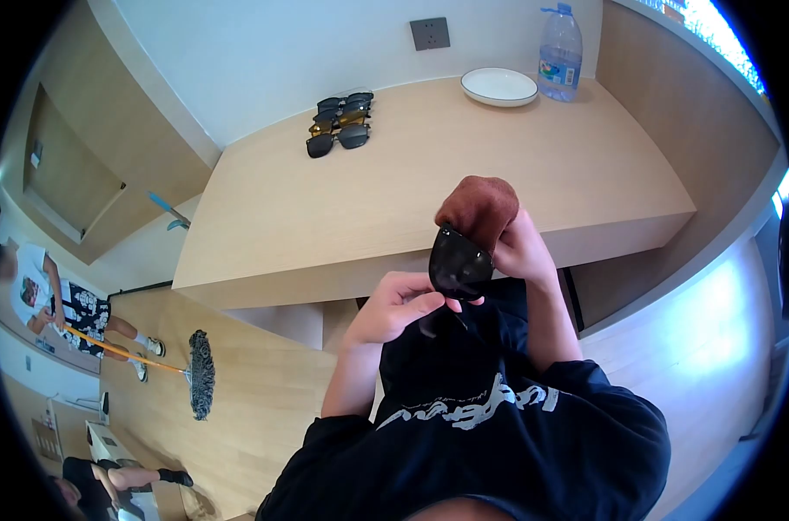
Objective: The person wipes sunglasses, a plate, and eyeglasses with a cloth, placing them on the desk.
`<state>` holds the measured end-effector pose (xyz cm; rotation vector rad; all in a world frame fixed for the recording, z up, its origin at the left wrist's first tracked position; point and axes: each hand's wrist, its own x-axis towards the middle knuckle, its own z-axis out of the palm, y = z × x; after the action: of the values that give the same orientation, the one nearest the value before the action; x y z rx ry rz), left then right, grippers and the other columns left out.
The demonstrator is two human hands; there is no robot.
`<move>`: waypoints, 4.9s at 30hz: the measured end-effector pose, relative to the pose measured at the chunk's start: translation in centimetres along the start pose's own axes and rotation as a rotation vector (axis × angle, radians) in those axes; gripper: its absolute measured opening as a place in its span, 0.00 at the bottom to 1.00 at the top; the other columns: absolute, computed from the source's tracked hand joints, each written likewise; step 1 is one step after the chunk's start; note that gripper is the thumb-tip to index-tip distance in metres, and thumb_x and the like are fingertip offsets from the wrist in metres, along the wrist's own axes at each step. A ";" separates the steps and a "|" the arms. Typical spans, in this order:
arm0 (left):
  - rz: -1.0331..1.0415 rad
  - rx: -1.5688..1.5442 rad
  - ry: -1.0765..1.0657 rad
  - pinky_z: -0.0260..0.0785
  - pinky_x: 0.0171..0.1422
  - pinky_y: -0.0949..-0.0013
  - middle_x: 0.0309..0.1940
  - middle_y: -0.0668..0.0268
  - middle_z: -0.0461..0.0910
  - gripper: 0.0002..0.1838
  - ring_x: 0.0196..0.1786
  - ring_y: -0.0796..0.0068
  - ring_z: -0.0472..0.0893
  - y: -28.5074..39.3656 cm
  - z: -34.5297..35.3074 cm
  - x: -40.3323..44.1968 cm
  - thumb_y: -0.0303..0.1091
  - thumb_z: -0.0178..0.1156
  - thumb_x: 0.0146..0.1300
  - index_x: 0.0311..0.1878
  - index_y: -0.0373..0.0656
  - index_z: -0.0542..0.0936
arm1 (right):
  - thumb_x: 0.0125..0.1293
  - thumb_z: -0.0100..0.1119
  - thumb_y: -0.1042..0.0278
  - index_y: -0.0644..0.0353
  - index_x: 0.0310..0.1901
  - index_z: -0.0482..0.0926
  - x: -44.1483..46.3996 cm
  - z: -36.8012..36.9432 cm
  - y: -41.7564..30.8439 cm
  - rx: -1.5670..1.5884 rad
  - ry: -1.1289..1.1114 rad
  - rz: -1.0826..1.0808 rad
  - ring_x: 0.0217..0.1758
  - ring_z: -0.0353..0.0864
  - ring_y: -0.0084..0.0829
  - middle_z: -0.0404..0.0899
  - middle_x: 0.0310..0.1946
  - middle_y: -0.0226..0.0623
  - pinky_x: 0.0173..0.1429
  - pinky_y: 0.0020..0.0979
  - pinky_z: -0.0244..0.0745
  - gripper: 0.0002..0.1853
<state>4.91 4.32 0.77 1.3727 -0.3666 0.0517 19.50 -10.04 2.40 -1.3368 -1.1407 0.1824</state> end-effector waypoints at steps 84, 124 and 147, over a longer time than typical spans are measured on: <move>0.761 -0.050 0.706 0.56 0.67 0.59 0.58 0.56 0.72 0.16 0.62 0.64 0.68 -0.7 -0.9 5.3 0.38 0.48 0.69 0.47 0.34 0.77 | 0.64 0.48 0.58 0.65 0.37 0.74 1.1 -0.2 0.6 0.388 0.484 0.086 0.26 0.74 0.21 0.72 0.21 0.31 0.27 0.19 0.66 0.15; 0.745 -0.137 0.734 0.55 0.68 0.50 0.34 0.57 0.77 0.17 0.49 0.52 0.78 -1.7 1.3 3.9 0.38 0.39 0.72 0.33 0.38 0.73 | 0.70 0.44 0.64 0.65 0.33 0.74 -0.6 4.1 0.8 0.317 0.691 0.040 0.28 0.76 0.22 0.77 0.24 0.31 0.33 0.25 0.71 0.14; 0.302 0.815 0.591 0.71 0.41 0.66 0.31 0.56 0.80 0.10 0.38 0.58 0.81 -3.6 1.0 4.1 0.27 0.52 0.60 0.43 0.33 0.74 | 0.55 0.58 0.77 0.65 0.42 0.73 1.4 2.8 -1.1 0.609 0.318 0.111 0.37 0.77 0.19 0.78 0.32 0.32 0.43 0.23 0.73 0.12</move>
<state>9.43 1.93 -1.38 1.9955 -0.0330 0.9207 17.63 -7.55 3.54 -0.8441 -0.6643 0.3533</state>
